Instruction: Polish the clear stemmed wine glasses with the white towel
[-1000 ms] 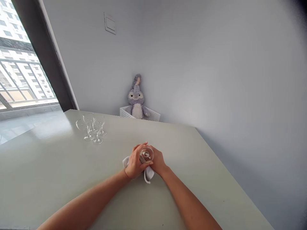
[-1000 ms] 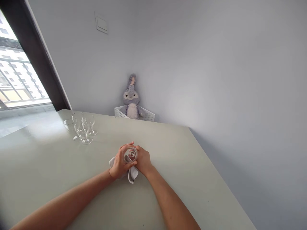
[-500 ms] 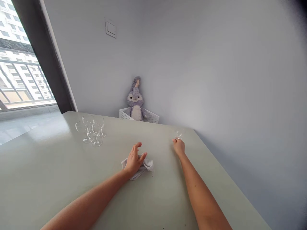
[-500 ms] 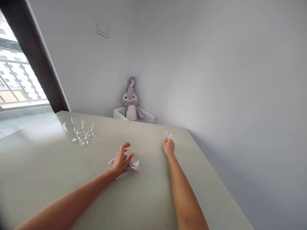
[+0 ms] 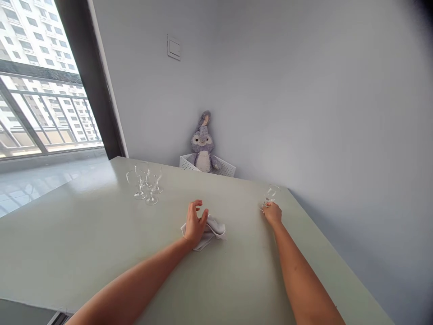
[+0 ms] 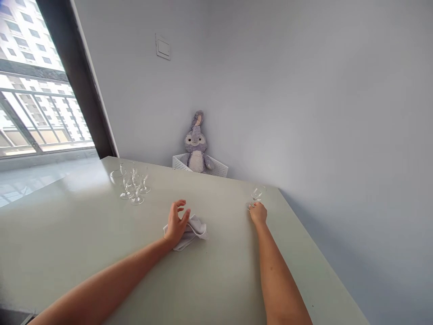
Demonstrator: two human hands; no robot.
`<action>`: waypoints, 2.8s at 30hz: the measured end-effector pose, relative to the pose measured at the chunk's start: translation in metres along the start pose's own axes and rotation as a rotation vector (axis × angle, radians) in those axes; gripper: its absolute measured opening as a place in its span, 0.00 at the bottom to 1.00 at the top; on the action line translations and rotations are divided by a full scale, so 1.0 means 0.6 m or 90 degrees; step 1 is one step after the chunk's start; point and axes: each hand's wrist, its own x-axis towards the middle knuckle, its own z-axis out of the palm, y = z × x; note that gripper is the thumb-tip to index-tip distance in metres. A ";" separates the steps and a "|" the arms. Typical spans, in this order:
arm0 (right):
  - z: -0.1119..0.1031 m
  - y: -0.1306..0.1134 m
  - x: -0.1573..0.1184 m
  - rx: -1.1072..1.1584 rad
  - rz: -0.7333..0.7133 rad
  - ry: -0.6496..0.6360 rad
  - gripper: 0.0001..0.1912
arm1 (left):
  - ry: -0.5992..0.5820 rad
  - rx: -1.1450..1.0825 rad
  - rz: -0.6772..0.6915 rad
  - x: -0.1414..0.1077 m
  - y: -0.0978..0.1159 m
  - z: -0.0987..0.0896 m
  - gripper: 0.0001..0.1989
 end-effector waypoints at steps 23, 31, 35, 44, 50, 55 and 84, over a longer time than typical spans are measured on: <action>0.008 -0.158 -0.299 0.372 -0.302 -0.347 0.10 | 0.487 0.175 -0.167 0.153 -0.121 -0.164 0.39; -0.010 -0.144 -0.277 0.808 -0.052 -0.413 0.13 | 0.420 0.126 -0.197 0.154 -0.144 -0.161 0.35; -0.007 -0.135 -0.256 0.898 0.076 -0.376 0.15 | 0.383 0.095 -0.150 0.149 -0.136 -0.143 0.33; -0.046 -0.142 -0.254 1.008 0.001 -0.323 0.13 | 0.125 0.119 0.169 0.080 -0.038 -0.062 0.30; -0.087 -0.161 -0.303 0.764 -0.236 -0.168 0.11 | -0.002 0.176 0.345 0.036 0.011 -0.038 0.26; -0.097 -0.178 -0.339 0.585 -0.422 -0.047 0.12 | -0.018 0.196 0.393 0.029 0.021 -0.039 0.25; -0.066 -0.165 -0.323 0.527 -0.377 -0.090 0.19 | -0.192 0.150 0.120 0.005 0.034 -0.022 0.28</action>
